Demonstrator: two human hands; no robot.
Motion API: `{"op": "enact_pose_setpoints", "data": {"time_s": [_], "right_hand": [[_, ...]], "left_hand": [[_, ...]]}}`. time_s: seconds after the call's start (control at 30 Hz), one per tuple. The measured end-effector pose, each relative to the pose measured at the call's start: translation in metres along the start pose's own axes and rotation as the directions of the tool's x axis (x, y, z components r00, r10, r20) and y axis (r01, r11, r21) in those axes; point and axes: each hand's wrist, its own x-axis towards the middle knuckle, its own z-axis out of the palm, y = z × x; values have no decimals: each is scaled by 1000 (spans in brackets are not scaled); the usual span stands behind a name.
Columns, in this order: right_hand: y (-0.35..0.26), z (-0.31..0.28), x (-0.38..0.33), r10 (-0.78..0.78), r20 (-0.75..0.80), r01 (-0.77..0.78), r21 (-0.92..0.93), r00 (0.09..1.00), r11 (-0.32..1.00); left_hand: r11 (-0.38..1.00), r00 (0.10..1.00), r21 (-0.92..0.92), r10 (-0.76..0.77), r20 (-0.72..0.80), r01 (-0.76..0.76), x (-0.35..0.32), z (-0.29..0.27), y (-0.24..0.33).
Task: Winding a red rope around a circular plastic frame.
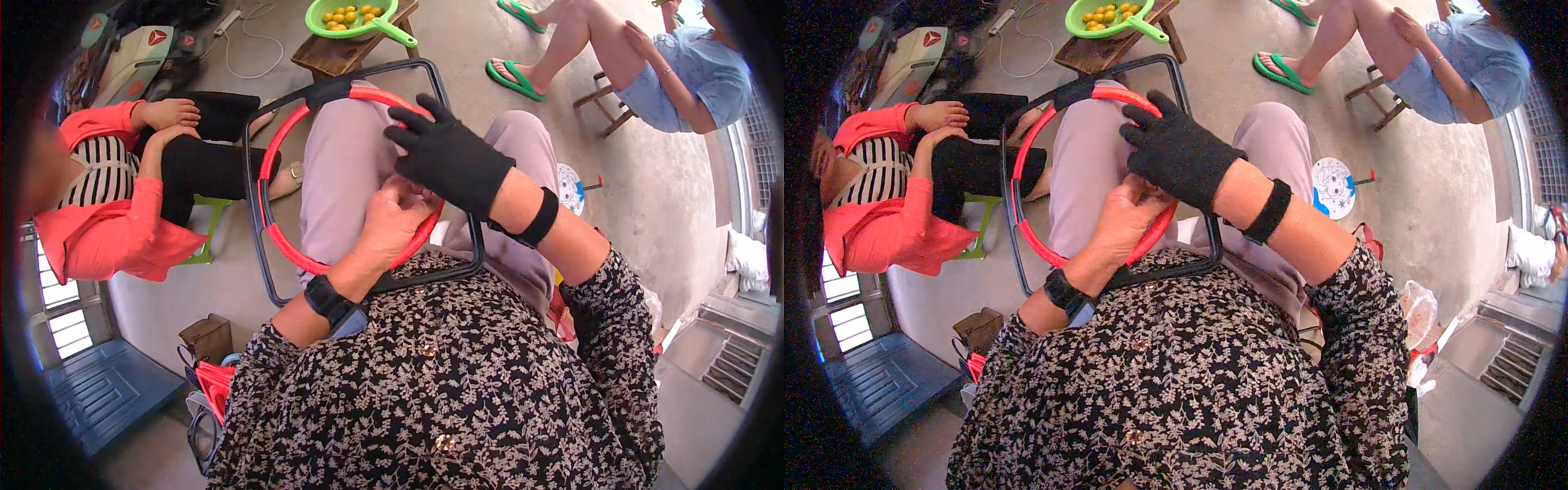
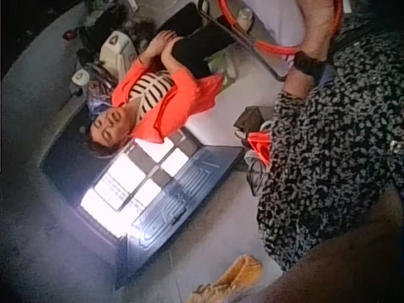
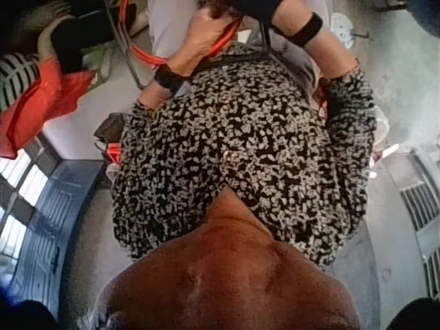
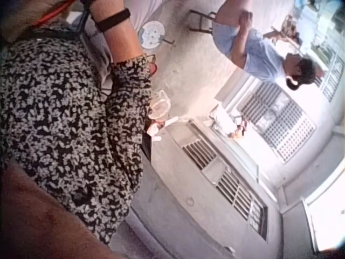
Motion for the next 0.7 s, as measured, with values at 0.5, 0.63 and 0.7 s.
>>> {"op": "enact_pose_setpoints", "data": {"time_s": [0.5, 0.63, 0.7], "right_hand": [[-41, -27, -70, 378, -52, -351, 274, 924, 895], [-45, -22, -78, 436, -163, -291, 538, 885, 791], [-55, -30, -89, 733, 110, -355, 916, 671, 188]], "left_hand": [[697, 900, -609, -124, 417, 378, 2, -5, 15], [771, 907, -492, -270, 322, 404, 8, -6, 13], [738, 874, -477, -347, 339, 478, 3, -6, 21]]}}
